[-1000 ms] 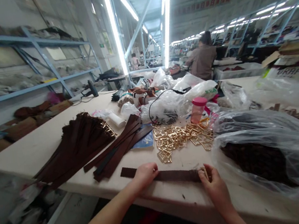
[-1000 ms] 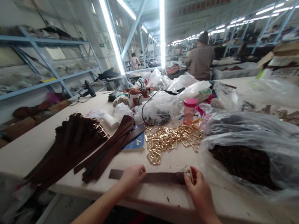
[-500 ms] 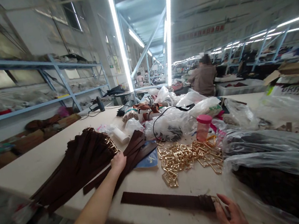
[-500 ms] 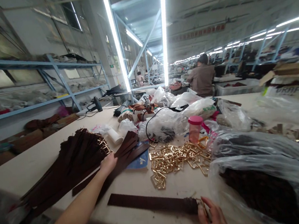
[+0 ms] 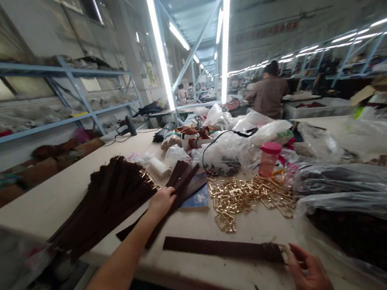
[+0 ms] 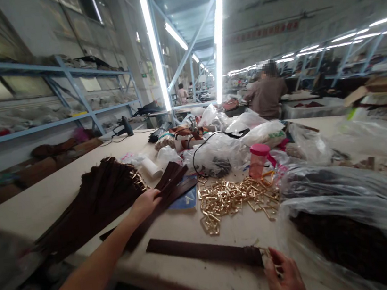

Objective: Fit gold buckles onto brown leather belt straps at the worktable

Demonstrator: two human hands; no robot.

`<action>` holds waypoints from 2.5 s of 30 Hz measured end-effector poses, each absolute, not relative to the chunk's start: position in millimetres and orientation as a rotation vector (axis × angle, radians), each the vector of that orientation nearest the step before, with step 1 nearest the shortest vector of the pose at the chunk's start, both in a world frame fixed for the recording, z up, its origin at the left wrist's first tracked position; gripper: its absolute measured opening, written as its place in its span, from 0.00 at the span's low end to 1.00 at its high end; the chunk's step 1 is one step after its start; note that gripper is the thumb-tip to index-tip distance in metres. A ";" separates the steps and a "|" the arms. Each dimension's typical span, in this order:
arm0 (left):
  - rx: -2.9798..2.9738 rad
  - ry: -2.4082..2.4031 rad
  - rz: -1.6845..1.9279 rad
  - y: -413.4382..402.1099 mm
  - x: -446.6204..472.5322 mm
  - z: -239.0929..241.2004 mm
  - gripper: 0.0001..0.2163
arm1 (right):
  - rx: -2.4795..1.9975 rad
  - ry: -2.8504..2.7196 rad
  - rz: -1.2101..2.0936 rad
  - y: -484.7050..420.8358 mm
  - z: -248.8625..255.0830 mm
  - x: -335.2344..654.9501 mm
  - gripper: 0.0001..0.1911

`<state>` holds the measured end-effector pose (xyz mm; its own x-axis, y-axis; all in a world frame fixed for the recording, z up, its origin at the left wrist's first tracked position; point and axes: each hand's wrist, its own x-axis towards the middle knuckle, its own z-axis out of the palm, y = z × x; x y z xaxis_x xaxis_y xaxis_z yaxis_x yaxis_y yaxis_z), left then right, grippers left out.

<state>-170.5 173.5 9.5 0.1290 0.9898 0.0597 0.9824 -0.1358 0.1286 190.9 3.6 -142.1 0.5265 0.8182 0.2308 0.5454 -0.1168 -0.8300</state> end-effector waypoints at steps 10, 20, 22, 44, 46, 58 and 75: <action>2.724 1.482 0.487 37.0 -88.7 -67.9 0.13 | -1.703 -1.067 0.993 -15.4 -99.3 153.1 0.32; 2.864 1.266 0.506 9.4 -88.3 -84.6 0.12 | -1.316 -0.367 1.297 -12.3 -98.2 149.8 0.19; 2.875 1.254 0.520 10.7 -92.0 -84.2 0.12 | -1.276 -0.309 1.345 -9.5 -91.6 145.6 0.19; 2.079 1.955 0.135 141.9 -227.2 -27.0 0.12 | -1.154 -0.161 1.366 -28.6 -67.4 139.9 0.15; 2.076 1.954 0.103 164.6 -237.6 -22.9 0.11 | -1.138 -0.120 1.413 -28.9 -70.3 141.4 0.16; 1.950 2.021 0.042 191.3 -274.2 -57.2 0.15 | -1.116 -0.060 1.483 -40.9 -87.0 174.8 0.16; 2.413 2.099 -0.013 153.5 -233.2 -59.3 0.14 | -1.411 -0.484 1.301 -43.6 -105.9 175.4 0.20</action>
